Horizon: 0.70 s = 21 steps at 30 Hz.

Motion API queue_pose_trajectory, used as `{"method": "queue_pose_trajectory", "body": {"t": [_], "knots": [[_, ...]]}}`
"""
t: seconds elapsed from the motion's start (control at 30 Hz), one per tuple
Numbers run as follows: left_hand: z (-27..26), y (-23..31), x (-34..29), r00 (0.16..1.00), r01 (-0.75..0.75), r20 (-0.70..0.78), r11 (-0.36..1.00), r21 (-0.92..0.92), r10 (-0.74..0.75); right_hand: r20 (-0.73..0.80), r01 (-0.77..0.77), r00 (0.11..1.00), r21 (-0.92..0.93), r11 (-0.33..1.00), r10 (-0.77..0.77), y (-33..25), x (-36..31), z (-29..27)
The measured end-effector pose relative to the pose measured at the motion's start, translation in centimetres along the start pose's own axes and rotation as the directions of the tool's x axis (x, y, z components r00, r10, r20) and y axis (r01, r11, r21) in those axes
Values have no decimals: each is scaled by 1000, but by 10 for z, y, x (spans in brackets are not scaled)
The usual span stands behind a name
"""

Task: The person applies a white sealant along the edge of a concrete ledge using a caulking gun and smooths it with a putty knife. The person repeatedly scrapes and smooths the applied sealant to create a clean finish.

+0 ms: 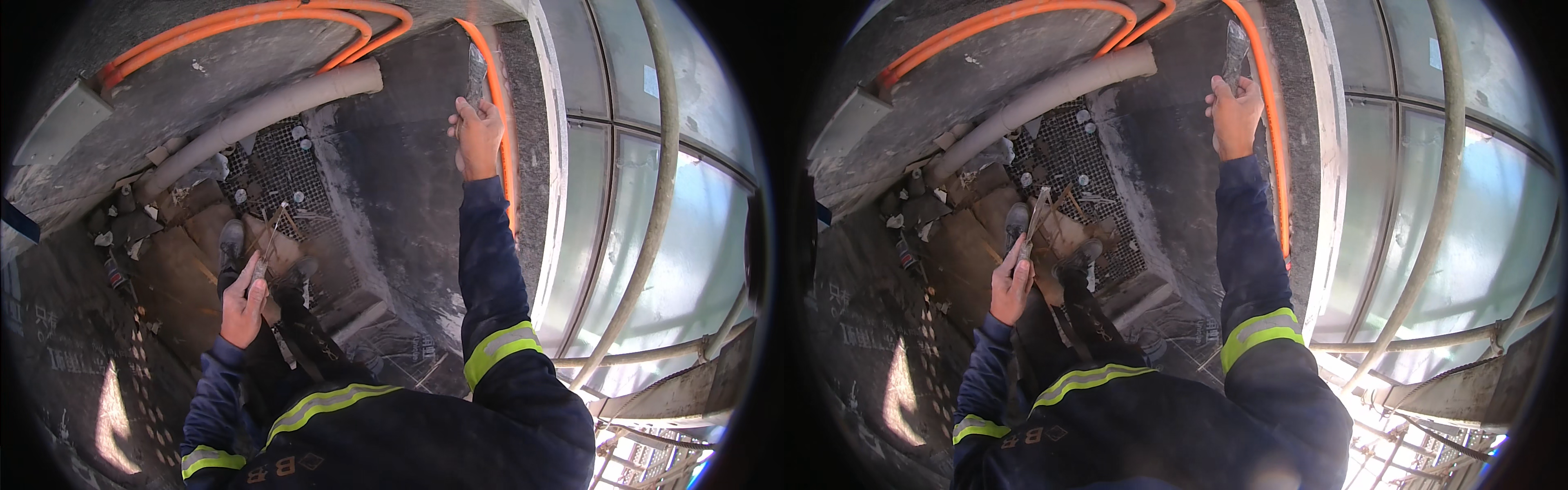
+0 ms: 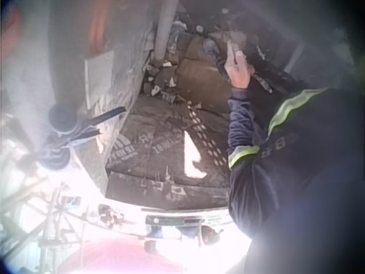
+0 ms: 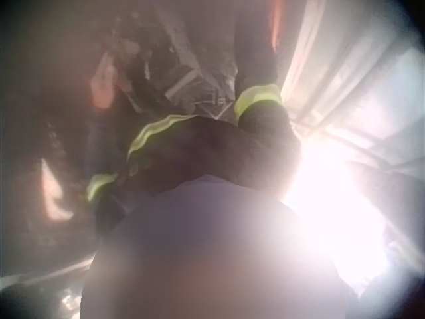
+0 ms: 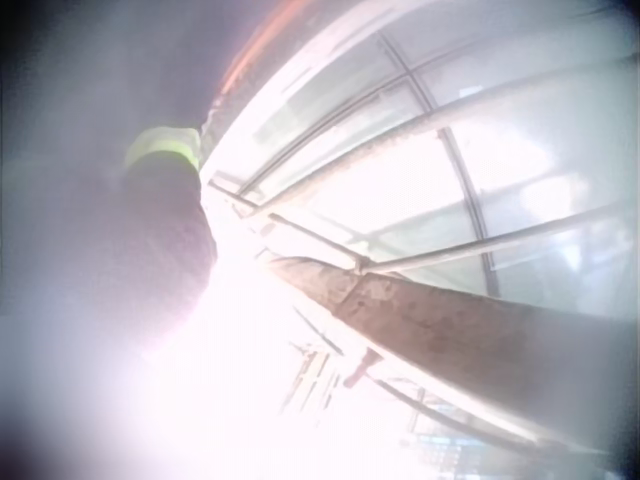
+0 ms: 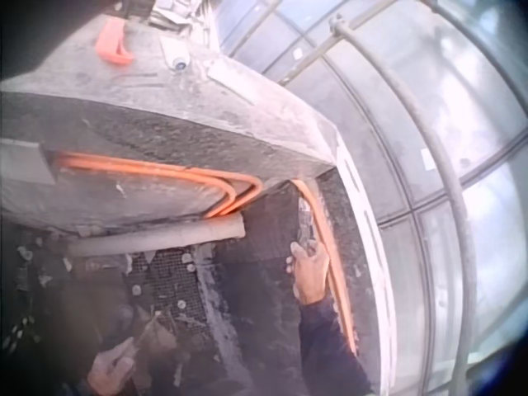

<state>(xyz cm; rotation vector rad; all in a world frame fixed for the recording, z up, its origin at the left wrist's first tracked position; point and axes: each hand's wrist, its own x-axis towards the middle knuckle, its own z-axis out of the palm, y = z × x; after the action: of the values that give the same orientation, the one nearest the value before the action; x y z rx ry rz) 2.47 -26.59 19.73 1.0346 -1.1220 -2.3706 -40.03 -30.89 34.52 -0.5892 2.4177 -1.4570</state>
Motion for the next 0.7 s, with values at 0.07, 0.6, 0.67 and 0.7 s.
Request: {"method": "queue_pose_trajectory", "body": {"t": [0.07, 0.6, 0.67, 0.7], "knots": [[0, 2, 2, 1000, 14, -2, 1000, -13, -14, 41, -44, 998, 110, 993, 40, 4, 5, -1], [-7, 2, -8, 999, 54, 5, 998, 20, -54, -46, -138, 986, 339, 931, 163, 33, 41, 17], [-7, 2, -8, 999, 54, 9, 998, 32, -54, -38, -121, 989, 320, 940, 140, 31, 41, 21], [-7, 4, -7, 998, 56, 12, 998, 34, -56, -32, -113, 991, 311, 944, 129, 30, 43, 23]]}}
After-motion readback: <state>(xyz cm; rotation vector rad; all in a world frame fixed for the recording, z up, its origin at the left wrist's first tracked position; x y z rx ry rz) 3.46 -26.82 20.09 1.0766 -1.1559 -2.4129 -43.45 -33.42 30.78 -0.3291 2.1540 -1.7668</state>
